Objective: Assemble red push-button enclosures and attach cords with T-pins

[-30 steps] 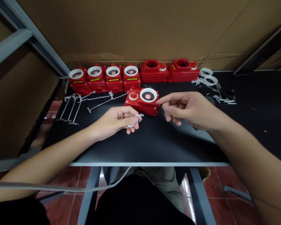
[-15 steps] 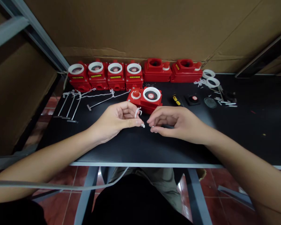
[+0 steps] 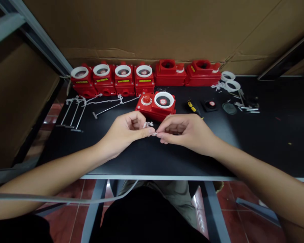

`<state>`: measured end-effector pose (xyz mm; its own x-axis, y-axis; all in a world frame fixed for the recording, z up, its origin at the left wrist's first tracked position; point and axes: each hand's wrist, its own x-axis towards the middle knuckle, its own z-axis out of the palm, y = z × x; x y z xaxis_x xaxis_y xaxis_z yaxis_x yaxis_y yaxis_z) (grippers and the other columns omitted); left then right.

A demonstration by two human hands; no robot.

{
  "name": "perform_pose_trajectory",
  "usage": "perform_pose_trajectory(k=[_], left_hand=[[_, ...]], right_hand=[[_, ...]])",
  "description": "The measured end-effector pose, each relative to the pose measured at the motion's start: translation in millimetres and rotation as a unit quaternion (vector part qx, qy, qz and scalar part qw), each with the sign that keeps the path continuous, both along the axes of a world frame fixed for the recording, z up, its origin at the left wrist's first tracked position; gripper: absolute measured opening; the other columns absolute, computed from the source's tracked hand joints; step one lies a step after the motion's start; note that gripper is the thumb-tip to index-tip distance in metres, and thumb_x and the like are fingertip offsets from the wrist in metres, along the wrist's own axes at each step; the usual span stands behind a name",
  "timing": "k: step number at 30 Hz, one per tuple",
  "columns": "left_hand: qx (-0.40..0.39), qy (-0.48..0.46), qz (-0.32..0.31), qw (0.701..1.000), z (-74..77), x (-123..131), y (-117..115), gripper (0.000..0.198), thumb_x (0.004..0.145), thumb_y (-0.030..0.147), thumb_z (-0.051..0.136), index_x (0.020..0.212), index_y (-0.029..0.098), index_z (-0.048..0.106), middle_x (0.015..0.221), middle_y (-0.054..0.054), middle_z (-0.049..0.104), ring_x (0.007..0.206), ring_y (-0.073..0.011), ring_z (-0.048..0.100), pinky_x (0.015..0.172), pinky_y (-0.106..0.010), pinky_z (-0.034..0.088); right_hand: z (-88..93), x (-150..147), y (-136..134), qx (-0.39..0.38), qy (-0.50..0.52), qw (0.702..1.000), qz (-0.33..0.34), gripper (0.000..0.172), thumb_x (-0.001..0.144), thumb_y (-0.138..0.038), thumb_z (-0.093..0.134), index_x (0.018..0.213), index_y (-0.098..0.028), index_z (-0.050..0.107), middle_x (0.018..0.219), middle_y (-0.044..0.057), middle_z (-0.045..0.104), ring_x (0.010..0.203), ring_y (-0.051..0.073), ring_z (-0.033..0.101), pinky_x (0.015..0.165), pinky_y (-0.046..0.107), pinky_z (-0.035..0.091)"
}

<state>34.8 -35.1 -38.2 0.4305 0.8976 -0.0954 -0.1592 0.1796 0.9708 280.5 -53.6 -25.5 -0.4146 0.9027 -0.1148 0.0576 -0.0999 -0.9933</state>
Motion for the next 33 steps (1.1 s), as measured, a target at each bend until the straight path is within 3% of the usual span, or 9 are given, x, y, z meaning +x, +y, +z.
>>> perform_pose_trajectory(k=[7,10,13,15,17,20,23,29,33], left_hand=[[0.003,-0.011,-0.032,0.999,-1.1,-5,2,0.048,0.085,0.033,0.109,0.085,0.019,0.063,0.084,0.002,0.073,0.082,-0.0127,0.077,0.085,-0.026,0.064],[0.102,0.046,0.039,0.993,-3.3,-9,5,0.042,0.085,0.028,0.103,0.097,0.023,0.063,0.091,0.004,0.065,0.08,-0.0121,0.07,0.077,-0.026,0.061],[0.321,0.13,0.115,0.931,2.8,-14,8,0.037,0.086,0.03,0.096,0.109,0.026,0.067,0.107,-0.003,0.066,0.095,-0.0188,0.068,0.078,-0.031,0.061],[0.45,0.205,0.064,0.867,10.0,-17,8,0.022,0.096,0.033,0.089,0.112,0.027,0.074,0.115,-0.007,0.076,0.11,-0.0256,0.072,0.1,-0.042,0.064],[0.495,0.223,-0.021,0.84,15.2,-18,7,0.018,0.101,0.032,0.087,0.115,0.026,0.078,0.115,-0.006,0.083,0.115,-0.0269,0.076,0.111,-0.046,0.062],[0.441,0.211,-0.107,0.866,14.9,-16,4,0.014,0.104,0.025,0.087,0.115,0.023,0.079,0.11,-0.003,0.086,0.104,-0.0208,0.081,0.1,-0.034,0.063],[0.378,0.205,-0.118,0.895,11.0,-14,3,0.005,0.107,0.025,0.084,0.108,0.021,0.081,0.096,0.0,0.083,0.085,-0.0151,0.076,0.084,-0.027,0.059],[0.311,0.231,-0.103,0.916,17.2,-13,-3,0.011,0.107,0.032,0.078,0.104,0.022,0.082,0.065,0.011,0.039,0.055,-0.0092,0.036,0.058,-0.025,0.033],[0.247,0.223,-0.096,0.938,22.0,-11,-9,0.007,0.102,0.028,0.078,0.102,0.022,0.076,0.062,0.014,0.032,0.053,-0.0083,0.027,0.056,-0.024,0.028]], right_hand=[[6.8,5,-1,0.029,-0.014,0.999,-0.001,0.033,0.076,-0.04,0.113,0.09,-0.02,0.091,0.088,0.006,0.086,0.075,0.018,0.081,0.074,0.029,0.067],[7.3,7,0,0.032,-0.021,0.999,-0.001,0.033,0.077,-0.043,0.112,0.089,-0.021,0.091,0.089,0.006,0.086,0.075,0.018,0.081,0.074,0.03,0.067],[7.0,8,1,0.027,-0.022,0.999,0.017,0.034,0.078,-0.044,0.112,0.09,-0.021,0.091,0.089,0.006,0.085,0.073,0.017,0.08,0.075,0.031,0.068],[6.9,9,1,0.022,-0.019,0.999,0.032,0.034,0.078,-0.044,0.112,0.091,-0.021,0.091,0.085,0.005,0.084,0.071,0.017,0.08,0.075,0.031,0.068],[6.9,9,1,0.017,-0.013,0.999,0.042,0.033,0.08,-0.045,0.111,0.091,-0.021,0.092,0.084,0.005,0.084,0.072,0.018,0.08,0.076,0.031,0.069],[6.8,9,1,0.004,-0.007,0.999,0.049,0.032,0.081,-0.044,0.11,0.093,-0.021,0.092,0.085,0.005,0.085,0.074,0.018,0.081,0.076,0.031,0.069],[6.4,9,2,-0.013,-0.006,0.999,0.051,0.032,0.08,-0.042,0.111,0.094,-0.02,0.092,0.081,0.004,0.085,0.071,0.017,0.079,0.073,0.029,0.067],[8.3,9,3,-0.02,-0.014,0.998,0.052,0.035,0.078,-0.045,0.111,0.092,-0.021,0.091,0.079,0.004,0.085,0.071,0.018,0.079,0.072,0.03,0.067],[10.9,9,2,-0.018,-0.015,0.999,0.045,0.036,0.079,-0.045,0.111,0.092,-0.019,0.089,0.078,0.004,0.084,0.069,0.017,0.078,0.07,0.029,0.065]])
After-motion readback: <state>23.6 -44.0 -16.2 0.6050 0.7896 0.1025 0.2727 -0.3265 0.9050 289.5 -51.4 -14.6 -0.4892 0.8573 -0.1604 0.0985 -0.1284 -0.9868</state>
